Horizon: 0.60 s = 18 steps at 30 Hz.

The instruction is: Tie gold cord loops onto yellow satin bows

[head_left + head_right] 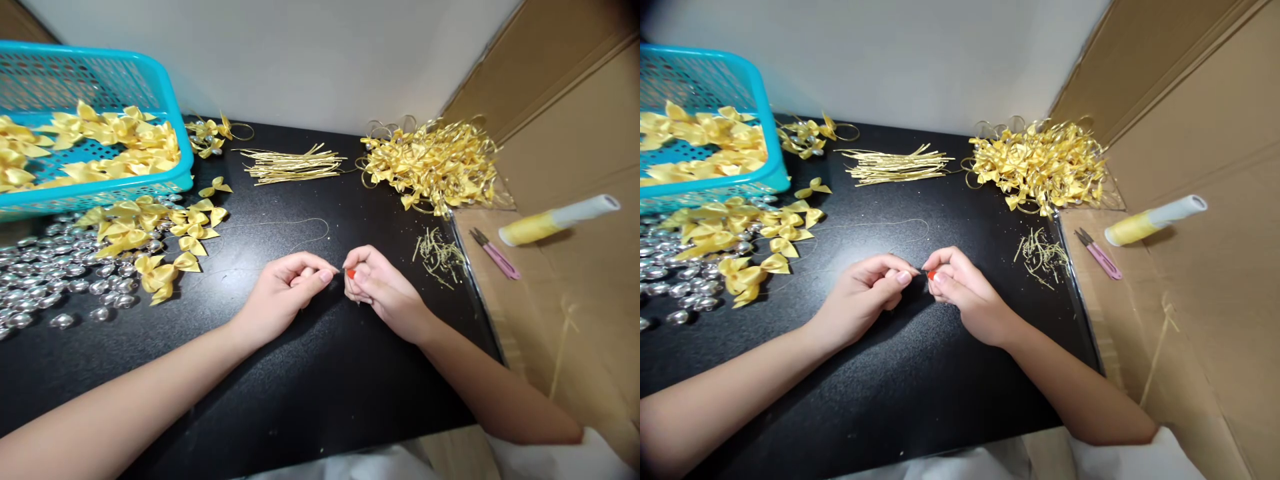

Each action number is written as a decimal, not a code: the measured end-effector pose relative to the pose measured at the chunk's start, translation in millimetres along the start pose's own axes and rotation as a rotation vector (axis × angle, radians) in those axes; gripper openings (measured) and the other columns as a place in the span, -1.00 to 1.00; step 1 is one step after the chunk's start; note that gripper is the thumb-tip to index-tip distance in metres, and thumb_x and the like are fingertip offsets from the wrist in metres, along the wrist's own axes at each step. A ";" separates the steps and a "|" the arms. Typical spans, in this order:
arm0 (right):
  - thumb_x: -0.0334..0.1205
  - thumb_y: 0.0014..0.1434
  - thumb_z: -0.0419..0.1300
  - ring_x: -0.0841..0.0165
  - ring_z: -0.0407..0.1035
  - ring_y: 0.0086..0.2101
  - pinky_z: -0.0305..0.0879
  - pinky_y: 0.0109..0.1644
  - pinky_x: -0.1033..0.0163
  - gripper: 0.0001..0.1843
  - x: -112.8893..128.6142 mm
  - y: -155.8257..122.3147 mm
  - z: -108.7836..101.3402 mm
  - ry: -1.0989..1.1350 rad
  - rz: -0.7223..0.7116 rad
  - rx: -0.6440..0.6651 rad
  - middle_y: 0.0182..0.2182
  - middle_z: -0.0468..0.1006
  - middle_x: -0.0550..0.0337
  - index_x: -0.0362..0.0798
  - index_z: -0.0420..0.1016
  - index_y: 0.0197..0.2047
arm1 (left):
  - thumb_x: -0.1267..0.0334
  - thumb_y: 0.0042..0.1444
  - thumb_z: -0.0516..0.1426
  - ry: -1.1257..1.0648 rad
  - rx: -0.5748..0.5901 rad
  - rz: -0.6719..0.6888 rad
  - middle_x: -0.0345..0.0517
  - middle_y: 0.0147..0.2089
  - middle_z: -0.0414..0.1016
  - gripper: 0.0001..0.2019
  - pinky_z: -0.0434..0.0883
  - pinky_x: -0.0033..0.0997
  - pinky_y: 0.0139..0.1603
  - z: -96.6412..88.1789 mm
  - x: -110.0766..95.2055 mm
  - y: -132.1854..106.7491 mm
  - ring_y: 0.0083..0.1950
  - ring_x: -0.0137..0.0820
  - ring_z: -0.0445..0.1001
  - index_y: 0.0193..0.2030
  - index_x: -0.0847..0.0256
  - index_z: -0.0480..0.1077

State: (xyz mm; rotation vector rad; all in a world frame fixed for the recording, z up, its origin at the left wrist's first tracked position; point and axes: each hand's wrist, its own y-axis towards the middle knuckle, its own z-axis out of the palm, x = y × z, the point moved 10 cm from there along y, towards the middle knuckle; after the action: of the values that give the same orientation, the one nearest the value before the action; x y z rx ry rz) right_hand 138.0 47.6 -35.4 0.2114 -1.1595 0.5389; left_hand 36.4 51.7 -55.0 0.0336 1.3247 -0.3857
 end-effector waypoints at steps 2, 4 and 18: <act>-0.06 0.28 0.15 0.48 -0.03 -0.53 -0.06 -0.43 0.31 -0.78 0.2 0.2 -0.1 -0.005 0.006 -0.001 -0.57 0.10 0.42 -0.01 0.26 -0.18 | 0.06 0.08 0.28 0.007 -0.002 -0.004 -0.40 -0.63 0.02 -0.77 0.03 -0.63 -0.63 0.4 -0.5 0.0 -0.61 -0.61 0.04 -0.33 0.21 0.52; -0.05 0.27 0.15 0.47 -0.04 -0.53 -0.06 -0.42 0.30 -0.78 -0.3 0.2 -0.3 -0.009 0.015 -0.003 -0.57 0.09 0.42 -0.01 0.25 -0.18 | 0.06 0.08 0.28 0.012 -0.007 -0.010 -0.40 -0.63 0.02 -0.76 0.03 -0.62 -0.63 0.6 -0.7 -0.1 -0.61 -0.60 0.04 -0.33 0.22 0.51; -0.16 0.29 0.13 0.49 -0.04 -0.53 -0.06 -0.43 0.33 -0.86 -2.3 -0.1 -1.2 0.022 0.008 0.011 -0.56 0.11 0.41 -0.02 0.27 -0.17 | 0.07 0.09 0.27 0.009 -0.004 -0.004 -0.39 -0.63 0.03 -0.77 0.03 -0.62 -0.62 0.8 -2.1 0.0 -0.60 -0.60 0.03 -0.33 0.22 0.52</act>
State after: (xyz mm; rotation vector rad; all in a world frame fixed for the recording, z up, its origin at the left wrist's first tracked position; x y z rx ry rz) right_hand 138.3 47.4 -37.9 0.2097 -1.1365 0.5539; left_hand 36.8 52.0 -52.9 0.0294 1.3349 -0.3873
